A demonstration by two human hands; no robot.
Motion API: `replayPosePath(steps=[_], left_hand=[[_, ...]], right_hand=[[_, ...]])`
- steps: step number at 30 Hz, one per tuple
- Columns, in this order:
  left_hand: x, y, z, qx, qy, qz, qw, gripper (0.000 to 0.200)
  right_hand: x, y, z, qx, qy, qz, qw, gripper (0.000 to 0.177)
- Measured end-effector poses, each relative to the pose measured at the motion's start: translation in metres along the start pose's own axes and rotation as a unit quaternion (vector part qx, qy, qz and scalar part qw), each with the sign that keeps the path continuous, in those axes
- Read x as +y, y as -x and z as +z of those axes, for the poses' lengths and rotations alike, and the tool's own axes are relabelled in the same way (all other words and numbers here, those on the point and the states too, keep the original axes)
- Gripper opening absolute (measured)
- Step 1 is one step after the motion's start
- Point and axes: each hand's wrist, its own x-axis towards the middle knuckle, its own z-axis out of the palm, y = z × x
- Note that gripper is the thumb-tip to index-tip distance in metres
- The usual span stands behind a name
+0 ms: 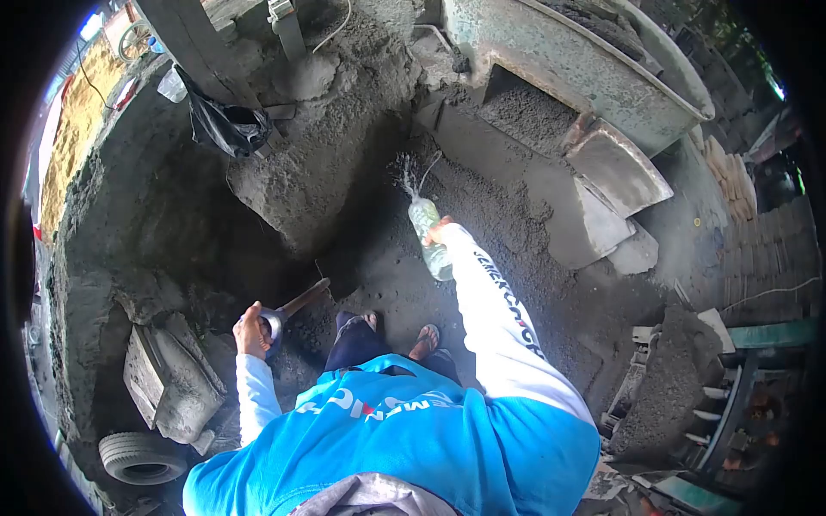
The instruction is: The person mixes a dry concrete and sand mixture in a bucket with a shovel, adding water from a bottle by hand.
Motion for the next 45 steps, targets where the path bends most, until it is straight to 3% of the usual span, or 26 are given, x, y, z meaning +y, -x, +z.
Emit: replayPosePath(steps=[5, 6, 8, 10, 13, 15, 16, 19, 21, 25, 29, 32, 35, 38, 41, 42, 45], left_hand=[[-0.003, -0.032, -0.040, 0.060, 0.061, -0.044, 0.995, 0.041], [-0.007, -0.046, -0.055, 0.040, 0.073, -0.058, 0.995, 0.041], [-0.003, -0.061, -0.072, 0.026, 0.065, -0.068, 0.995, 0.042], [-0.004, -0.092, -0.089, -0.012, 0.094, -0.091, 0.991, 0.043], [0.019, -0.118, -0.095, -0.015, 0.042, -0.098, 0.994, 0.044], [0.028, -0.141, -0.104, -0.022, 0.015, -0.097, 0.995, 0.046], [0.032, -0.154, -0.108, -0.021, 0.008, -0.101, 0.995, 0.047], [0.043, -0.182, -0.116, -0.037, -0.004, -0.101, 0.994, 0.050], [0.048, -0.198, -0.120, -0.048, -0.016, -0.104, 0.993, 0.051], [0.061, -0.210, -0.113, -0.034, -0.064, -0.091, 0.993, 0.053], [0.065, -0.219, -0.108, -0.046, -0.068, -0.091, 0.992, 0.054], [0.063, -0.215, -0.103, -0.053, -0.059, -0.086, 0.993, 0.054], [0.058, -0.205, -0.101, -0.034, -0.054, -0.085, 0.994, 0.053], [0.052, -0.195, -0.103, 0.029, -0.072, -0.089, 0.993, 0.053], [0.046, -0.193, -0.110, 0.006, -0.064, -0.095, 0.993, 0.052], [0.045, -0.192, -0.112, 0.003, -0.066, -0.093, 0.993, 0.052], [0.042, -0.193, -0.113, -0.008, -0.070, -0.088, 0.994, 0.053]], right_hand=[[0.078, -0.004, -0.011, -0.045, 0.115, 0.092, 0.988, 0.104], [0.100, 0.003, -0.011, -0.035, 0.152, 0.100, 0.983, 0.094], [0.129, 0.035, -0.025, -0.041, 0.098, 0.192, 0.976, 0.078], [0.166, 0.054, -0.032, -0.052, 0.173, 0.214, 0.960, 0.068], [0.191, 0.118, -0.065, 0.008, 0.065, 0.278, 0.958, 0.065], [0.236, 0.123, -0.073, -0.078, 0.126, 0.320, 0.936, 0.062], [0.264, 0.135, -0.073, -0.027, 0.097, 0.324, 0.941, 0.061], [0.302, 0.174, -0.084, -0.060, 0.088, 0.402, 0.909, 0.061], [0.335, 0.192, -0.075, -0.034, 0.100, 0.414, 0.904, 0.061], [0.401, 0.198, -0.061, -0.092, 0.090, 0.464, 0.876, 0.063], [0.409, 0.228, -0.057, -0.056, 0.050, 0.514, 0.854, 0.048], [0.413, 0.249, -0.049, -0.138, 0.060, 0.570, 0.808, 0.046], [0.427, 0.281, -0.035, -0.162, 0.048, 0.601, 0.781, 0.047], [0.407, 0.339, -0.031, -0.089, 0.043, 0.583, 0.806, 0.044], [0.436, 0.363, -0.013, -0.075, 0.036, 0.624, 0.777, 0.041], [0.483, 0.365, 0.010, -0.066, 0.031, 0.636, 0.768, 0.041], [0.516, 0.383, 0.042, 0.044, 0.014, 0.680, 0.732, 0.044]])
